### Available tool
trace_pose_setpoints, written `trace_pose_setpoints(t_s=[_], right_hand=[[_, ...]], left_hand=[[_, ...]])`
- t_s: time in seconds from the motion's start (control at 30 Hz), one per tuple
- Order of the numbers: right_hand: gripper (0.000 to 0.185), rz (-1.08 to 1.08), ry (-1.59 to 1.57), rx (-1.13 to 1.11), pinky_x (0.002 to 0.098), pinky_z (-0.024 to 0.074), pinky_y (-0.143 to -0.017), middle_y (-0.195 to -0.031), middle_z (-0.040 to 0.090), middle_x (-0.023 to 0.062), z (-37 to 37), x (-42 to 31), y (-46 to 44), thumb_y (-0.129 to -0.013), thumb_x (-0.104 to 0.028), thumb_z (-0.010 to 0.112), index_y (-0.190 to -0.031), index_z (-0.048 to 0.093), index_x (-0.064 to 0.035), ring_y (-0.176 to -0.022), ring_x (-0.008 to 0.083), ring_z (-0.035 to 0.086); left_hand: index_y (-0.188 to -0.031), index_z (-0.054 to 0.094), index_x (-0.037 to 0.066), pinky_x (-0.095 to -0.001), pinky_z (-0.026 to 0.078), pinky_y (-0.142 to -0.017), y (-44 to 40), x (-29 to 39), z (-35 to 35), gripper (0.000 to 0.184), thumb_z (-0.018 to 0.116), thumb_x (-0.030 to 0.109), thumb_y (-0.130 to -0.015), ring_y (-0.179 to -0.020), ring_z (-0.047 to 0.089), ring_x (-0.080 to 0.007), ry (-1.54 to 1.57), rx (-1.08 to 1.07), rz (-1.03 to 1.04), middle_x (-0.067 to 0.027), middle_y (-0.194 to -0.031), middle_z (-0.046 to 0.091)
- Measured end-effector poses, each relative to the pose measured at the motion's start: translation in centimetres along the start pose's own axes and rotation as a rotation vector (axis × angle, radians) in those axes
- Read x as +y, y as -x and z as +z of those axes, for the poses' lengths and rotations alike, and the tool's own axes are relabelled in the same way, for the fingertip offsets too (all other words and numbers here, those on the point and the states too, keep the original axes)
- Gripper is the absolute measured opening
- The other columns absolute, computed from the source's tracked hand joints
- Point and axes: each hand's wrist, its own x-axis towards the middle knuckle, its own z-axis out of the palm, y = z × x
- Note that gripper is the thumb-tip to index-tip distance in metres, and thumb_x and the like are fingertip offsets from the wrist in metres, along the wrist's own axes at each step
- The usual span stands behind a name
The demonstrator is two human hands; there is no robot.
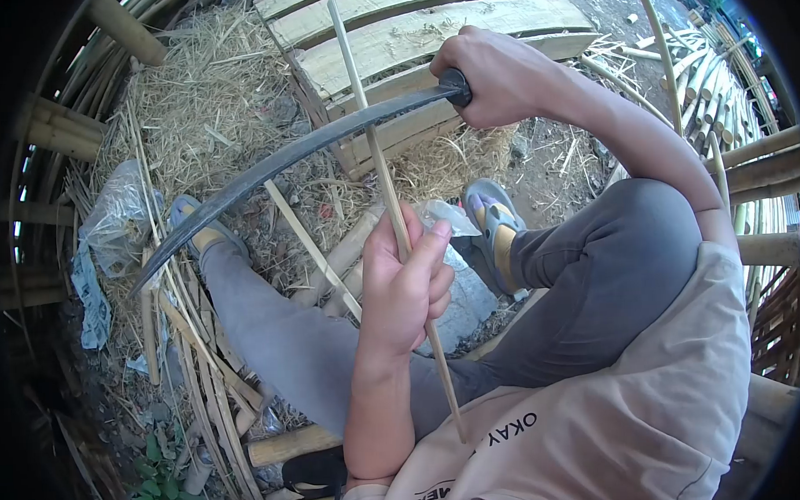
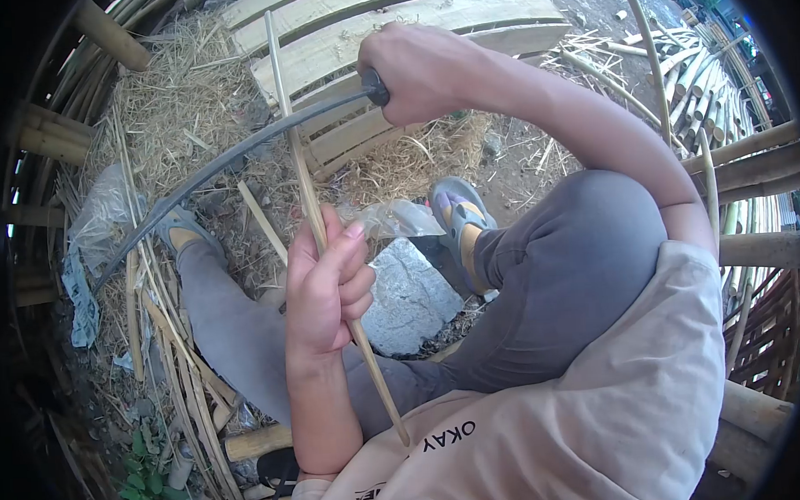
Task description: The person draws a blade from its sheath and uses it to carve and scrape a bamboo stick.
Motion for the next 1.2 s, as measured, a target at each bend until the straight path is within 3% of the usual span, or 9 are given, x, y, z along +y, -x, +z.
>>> trace_pose_setpoints(t_s=[0.17, 0.37, 0.47, 0.6, 0.73, 0.9, 1.03, 1.13, 1.2], right_hand=[[0.007, -0.121, -0.100, 0.198, 0.0466, 0.0428, -0.055, -0.055, 0.054, 0.0202, 1.5, 1.1, -0.3, -0.062, -0.003, 0.061, -0.065, 0.059, 0.0037, -0.057, 0.0397, 0.058], [0.008, -0.092, -0.001, 0.144, 0.0468, 0.0444, -0.056, -0.058, 0.056, 0.0201, 0.8, 0.9, -0.6, -0.062, -0.004, 0.062, -0.064, 0.058, 0.0023, -0.060, 0.0397, 0.060], [0.033, 0.007, 0.103, -0.036, 0.0433, 0.0577, -0.073, -0.081, 0.071, 0.0217, -0.6, 0.3, -0.8, -0.062, -0.009, 0.067, -0.093, 0.072, 0.0022, -0.076, 0.0371, 0.070], [0.024, 0.128, 0.115, 0.123, 0.0440, 0.0556, -0.071, -0.076, 0.068, 0.0224, -0.1, 5.9, -1.8, -0.066, -0.008, 0.064, -0.087, 0.071, 0.0025, -0.073, 0.0373, 0.069], [0.016, 0.163, 0.137, 0.191, 0.0453, 0.0521, -0.068, -0.069, 0.065, 0.0223, 0.9, 8.8, -0.4, -0.071, -0.010, 0.064, -0.080, 0.071, 0.0020, -0.069, 0.0388, 0.066], [0.020, 0.129, 0.048, -0.011, 0.0450, 0.0519, -0.068, -0.072, 0.066, 0.0214, 1.8, 6.6, 0.7, -0.072, -0.014, 0.068, -0.085, 0.071, 0.0019, -0.071, 0.0380, 0.067], [0.022, 0.070, 0.048, -0.001, 0.0453, 0.0519, -0.069, -0.073, 0.067, 0.0219, 1.7, 5.4, 0.6, -0.073, -0.016, 0.071, -0.084, 0.071, 0.0028, -0.073, 0.0393, 0.067], [0.025, 0.074, 0.046, -0.020, 0.0454, 0.0520, -0.070, -0.074, 0.067, 0.0221, 2.0, 5.2, 0.6, -0.074, -0.018, 0.073, -0.086, 0.071, 0.0031, -0.074, 0.0394, 0.067], [0.025, 0.063, 0.050, -0.023, 0.0454, 0.0520, -0.070, -0.074, 0.067, 0.0220, 2.3, 5.4, 0.7, -0.074, -0.019, 0.073, -0.086, 0.070, 0.0031, -0.074, 0.0392, 0.067]], left_hand=[[-0.088, 0.037, 0.017, -0.0200, 0.012, -0.033, 0.8, -0.2, 0.3, 0.026, 0.054, -0.002, -0.093, -0.041, 0.025, 0.0017, -0.063, 0.010, 0.050, 0.0076, -0.062, 0.035], [-0.090, 0.036, 0.017, -0.0202, 0.012, -0.033, 1.0, -0.2, 0.5, 0.026, 0.053, -0.004, -0.092, -0.041, 0.025, 0.0015, -0.088, 0.025, 0.055, 0.0076, -0.062, 0.035], [-0.089, 0.036, 0.017, -0.0202, 0.013, -0.033, 1.2, 0.0, 0.5, 0.026, 0.053, -0.004, -0.093, -0.041, 0.025, 0.0015, -0.070, 0.021, 0.041, 0.0077, -0.062, 0.034], [-0.090, 0.037, 0.016, -0.0200, 0.012, -0.034, 1.6, -0.3, 0.5, 0.026, 0.054, -0.003, -0.094, -0.042, 0.024, 0.0017, -0.035, -0.044, -0.018, 0.0077, -0.062, 0.033], [-0.094, 0.042, 0.015, -0.0186, 0.012, -0.034, 0.7, -0.2, -0.5, 0.012, 0.049, 0.018, -0.104, -0.044, 0.021, 0.0010, 0.101, -0.092, -0.162, 0.0075, -0.061, 0.031], [-0.101, 0.047, 0.015, -0.0172, 0.017, -0.036, -0.9, 0.0, -1.0, 0.031, 0.033, 0.041, -0.110, -0.047, 0.021, -0.0005, 0.234, 0.003, -0.233, 0.0075, -0.063, 0.028], [-0.102, 0.047, 0.015, -0.0183, 0.020, -0.039, -1.8, -0.8, -0.9, 0.031, 0.033, 0.041, -0.110, -0.048, 0.020, -0.0017, 0.227, -0.014, -0.194, 0.0076, -0.063, 0.028], [-0.096, 0.047, 0.014, -0.0214, 0.041, -0.046, -2.7, -1.7, -2.2, 0.034, 0.033, 0.042, -0.109, -0.052, 0.041, -0.0058, 0.392, -0.174, -0.241, 0.0062, -0.062, 0.033], [-0.091, 0.047, 0.014, -0.0297, 0.053, -0.061, -2.5, -1.7, -1.4, 0.036, 0.032, 0.042, -0.109, -0.067, 0.056, -0.0123, 0.205, 0.001, -0.197, 0.0049, -0.062, 0.037]])
